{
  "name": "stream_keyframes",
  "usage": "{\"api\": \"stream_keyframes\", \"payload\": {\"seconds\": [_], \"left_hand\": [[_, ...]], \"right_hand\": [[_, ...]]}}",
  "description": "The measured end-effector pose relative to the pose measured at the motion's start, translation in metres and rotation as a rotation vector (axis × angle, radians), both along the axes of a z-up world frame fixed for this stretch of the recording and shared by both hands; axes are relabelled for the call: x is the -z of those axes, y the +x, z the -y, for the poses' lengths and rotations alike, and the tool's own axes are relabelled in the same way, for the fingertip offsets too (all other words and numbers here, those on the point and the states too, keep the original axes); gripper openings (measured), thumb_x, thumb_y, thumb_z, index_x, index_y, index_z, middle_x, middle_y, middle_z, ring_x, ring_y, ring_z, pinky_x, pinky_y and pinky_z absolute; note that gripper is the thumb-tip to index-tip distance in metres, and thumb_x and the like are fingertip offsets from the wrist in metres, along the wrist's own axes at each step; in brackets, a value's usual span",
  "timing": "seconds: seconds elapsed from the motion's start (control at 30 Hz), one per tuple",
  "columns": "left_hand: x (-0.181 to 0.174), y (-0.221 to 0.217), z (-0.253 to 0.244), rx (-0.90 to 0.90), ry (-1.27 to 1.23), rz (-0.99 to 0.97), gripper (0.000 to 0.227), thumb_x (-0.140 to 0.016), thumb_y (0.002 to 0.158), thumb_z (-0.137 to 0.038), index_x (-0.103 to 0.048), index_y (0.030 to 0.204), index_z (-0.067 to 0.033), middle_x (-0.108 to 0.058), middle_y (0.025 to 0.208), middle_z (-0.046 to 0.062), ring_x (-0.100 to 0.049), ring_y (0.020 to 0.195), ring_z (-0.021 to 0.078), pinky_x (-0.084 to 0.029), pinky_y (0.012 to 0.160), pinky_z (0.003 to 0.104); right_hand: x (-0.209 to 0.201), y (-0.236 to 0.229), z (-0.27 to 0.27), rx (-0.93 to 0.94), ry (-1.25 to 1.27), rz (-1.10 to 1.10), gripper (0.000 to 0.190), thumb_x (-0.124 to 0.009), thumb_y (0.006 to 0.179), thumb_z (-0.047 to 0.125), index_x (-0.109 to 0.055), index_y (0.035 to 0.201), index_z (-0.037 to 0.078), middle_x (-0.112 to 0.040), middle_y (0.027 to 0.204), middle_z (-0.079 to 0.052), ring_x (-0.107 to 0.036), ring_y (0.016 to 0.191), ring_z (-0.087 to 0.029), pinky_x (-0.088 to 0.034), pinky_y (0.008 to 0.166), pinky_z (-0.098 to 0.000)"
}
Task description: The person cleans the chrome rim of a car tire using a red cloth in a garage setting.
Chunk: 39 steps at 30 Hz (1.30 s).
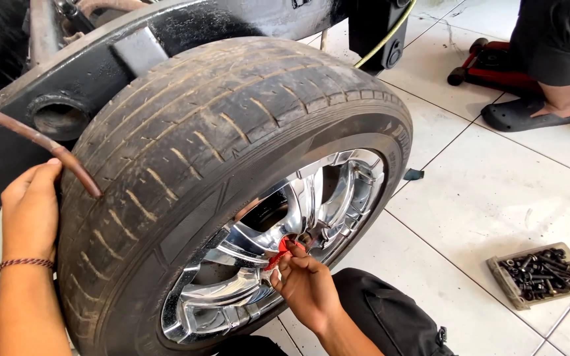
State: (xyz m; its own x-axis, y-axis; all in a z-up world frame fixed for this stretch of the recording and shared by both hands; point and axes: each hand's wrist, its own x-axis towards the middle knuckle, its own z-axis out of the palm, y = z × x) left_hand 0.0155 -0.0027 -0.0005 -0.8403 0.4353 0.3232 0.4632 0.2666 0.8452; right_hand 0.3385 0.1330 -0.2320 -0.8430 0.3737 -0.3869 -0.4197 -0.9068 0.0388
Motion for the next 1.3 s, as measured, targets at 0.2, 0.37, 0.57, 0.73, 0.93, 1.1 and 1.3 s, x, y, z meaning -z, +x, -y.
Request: {"api": "stream_keyframes", "payload": {"seconds": [0.2, 0.37, 0.57, 0.73, 0.93, 1.1, 1.3], "left_hand": [[-0.001, 0.006, -0.002, 0.014, 0.003, 0.059, 0.03, -0.055, 0.109, -0.027, -0.072, 0.11, -0.0029, -0.071, 0.098, 0.004, -0.065, 0.084, 0.0099, -0.05, 0.075, 0.026], [0.0, 0.005, 0.003, 0.025, -0.009, 0.018, 0.03, -0.055, 0.11, -0.027, -0.072, 0.112, -0.0024, -0.071, 0.099, 0.005, -0.065, 0.084, 0.01, -0.05, 0.074, 0.026], [-0.003, 0.007, -0.002, 0.03, 0.002, 0.039, 0.03, -0.055, 0.11, -0.026, -0.071, 0.111, -0.0016, -0.071, 0.099, 0.006, -0.065, 0.084, 0.0105, -0.05, 0.075, 0.026], [-0.003, 0.009, -0.003, 0.002, 0.028, 0.057, 0.029, -0.055, 0.108, -0.026, -0.071, 0.11, -0.0025, -0.071, 0.098, 0.003, -0.065, 0.084, 0.0103, -0.051, 0.075, 0.026], [0.011, -0.02, 0.008, -0.04, -0.003, -0.037, 0.032, -0.062, 0.109, -0.029, -0.072, 0.112, 0.0007, -0.066, 0.096, -0.002, -0.056, 0.086, 0.0076, -0.044, 0.078, 0.025], [0.005, -0.004, 0.006, -0.073, -0.009, -0.071, 0.035, -0.063, 0.106, -0.031, -0.073, 0.113, 0.0009, -0.067, 0.094, -0.002, -0.056, 0.086, 0.0071, -0.044, 0.078, 0.024], [0.004, -0.004, 0.007, -0.05, 0.0, -0.07, 0.035, -0.062, 0.105, -0.031, -0.073, 0.112, 0.001, -0.068, 0.095, -0.001, -0.058, 0.087, 0.0071, -0.045, 0.079, 0.024]], "right_hand": [[0.015, -0.01, -0.001, 0.034, 0.193, -0.011, 0.03, -0.049, 0.091, 0.004, -0.056, 0.119, 0.011, -0.064, 0.099, -0.004, -0.064, 0.104, -0.02, -0.05, 0.092, -0.0386], [0.02, -0.02, 0.008, 0.037, 0.372, 0.305, 0.054, -0.046, 0.088, 0.003, -0.053, 0.141, 0.013, -0.064, 0.117, -0.004, -0.056, 0.109, -0.015, -0.045, 0.089, -0.0343], [0.098, -0.042, 0.025, 0.222, 1.066, 0.535, 0.065, -0.054, 0.088, -0.002, -0.037, 0.15, 0.004, -0.05, 0.145, -0.005, -0.047, 0.133, -0.019, -0.035, 0.109, -0.0347], [0.041, -0.009, 0.015, 0.234, 1.887, 0.692, 0.055, -0.058, 0.079, -0.009, -0.049, 0.133, -0.006, -0.053, 0.131, -0.025, -0.047, 0.121, -0.044, -0.039, 0.108, -0.0472], [0.034, 0.021, 0.001, 0.035, 2.185, 0.524, 0.061, -0.059, 0.077, -0.009, -0.047, 0.136, -0.006, -0.048, 0.134, -0.029, -0.049, 0.118, -0.048, -0.041, 0.103, -0.0496], [0.022, 0.041, 0.004, -0.257, 1.963, 0.329, 0.054, -0.053, 0.081, -0.009, -0.055, 0.135, -0.003, -0.058, 0.132, -0.023, -0.058, 0.117, -0.039, -0.049, 0.099, -0.0433], [0.059, 0.03, -0.01, -0.227, 1.299, 0.529, 0.029, -0.064, 0.096, 0.014, -0.068, 0.123, 0.003, -0.072, 0.112, -0.01, -0.064, 0.102, -0.017, -0.05, 0.093, -0.0339]]}}
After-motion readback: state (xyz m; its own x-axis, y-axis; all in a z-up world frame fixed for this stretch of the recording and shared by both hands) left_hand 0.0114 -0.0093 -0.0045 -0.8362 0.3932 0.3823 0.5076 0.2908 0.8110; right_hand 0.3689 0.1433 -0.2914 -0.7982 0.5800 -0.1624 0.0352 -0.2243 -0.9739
